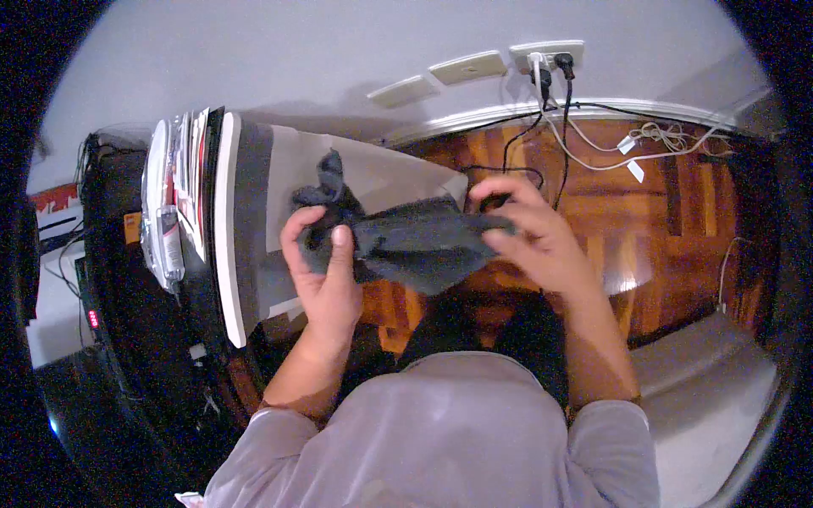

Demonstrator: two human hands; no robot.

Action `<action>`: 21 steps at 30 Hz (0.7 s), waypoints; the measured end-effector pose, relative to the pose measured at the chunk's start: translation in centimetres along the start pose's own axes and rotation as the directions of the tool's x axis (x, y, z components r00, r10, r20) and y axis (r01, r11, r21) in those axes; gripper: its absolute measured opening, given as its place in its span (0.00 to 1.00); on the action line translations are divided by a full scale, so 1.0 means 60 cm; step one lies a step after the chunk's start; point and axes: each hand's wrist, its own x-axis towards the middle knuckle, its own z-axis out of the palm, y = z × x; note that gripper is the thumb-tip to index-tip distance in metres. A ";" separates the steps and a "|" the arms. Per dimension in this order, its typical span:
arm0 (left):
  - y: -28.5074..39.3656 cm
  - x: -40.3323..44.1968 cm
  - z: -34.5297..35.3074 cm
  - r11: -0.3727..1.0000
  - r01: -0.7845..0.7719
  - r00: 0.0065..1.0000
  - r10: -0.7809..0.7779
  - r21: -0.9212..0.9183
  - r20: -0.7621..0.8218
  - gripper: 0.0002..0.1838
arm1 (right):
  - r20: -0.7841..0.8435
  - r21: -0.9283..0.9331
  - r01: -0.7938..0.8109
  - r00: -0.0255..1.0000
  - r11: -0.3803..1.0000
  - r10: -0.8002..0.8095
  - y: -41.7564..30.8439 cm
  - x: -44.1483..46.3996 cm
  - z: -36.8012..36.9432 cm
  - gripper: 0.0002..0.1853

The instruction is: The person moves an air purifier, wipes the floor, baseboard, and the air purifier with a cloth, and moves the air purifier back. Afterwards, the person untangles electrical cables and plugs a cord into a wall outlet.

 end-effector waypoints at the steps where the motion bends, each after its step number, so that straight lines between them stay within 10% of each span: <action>1: 0.003 0.000 0.004 0.981 0.107 0.994 -0.106 -0.160 0.011 0.16 | -0.092 0.293 0.023 0.996 0.956 0.005 -0.010 0.003 0.007 0.19; 7: -0.031 -0.044 0.048 0.607 0.685 0.724 -0.504 -0.403 0.471 0.16 | -0.174 0.733 -0.025 0.959 0.679 0.223 -0.022 0.037 0.083 0.31; 13: -0.040 -0.053 0.028 0.708 0.677 0.670 -0.480 -0.202 0.566 0.15 | -0.097 0.850 -0.175 0.875 0.497 0.474 -0.013 0.067 0.060 0.23; 17: -0.028 -0.036 0.014 0.555 0.662 0.745 -0.557 -0.503 0.367 0.16 | -0.332 0.761 -0.113 0.777 0.638 0.534 -0.005 0.075 0.073 0.24; 20: -0.033 -0.016 0.008 0.569 0.574 0.809 -0.508 -0.589 0.297 0.16 | -0.126 0.782 -0.282 0.803 0.556 0.583 0.022 0.031 0.047 0.26; 21: -0.038 -0.012 0.008 0.577 0.550 0.822 -0.502 -0.604 0.270 0.17 | -0.033 0.558 -0.376 0.881 0.740 0.472 0.044 0.006 0.039 0.27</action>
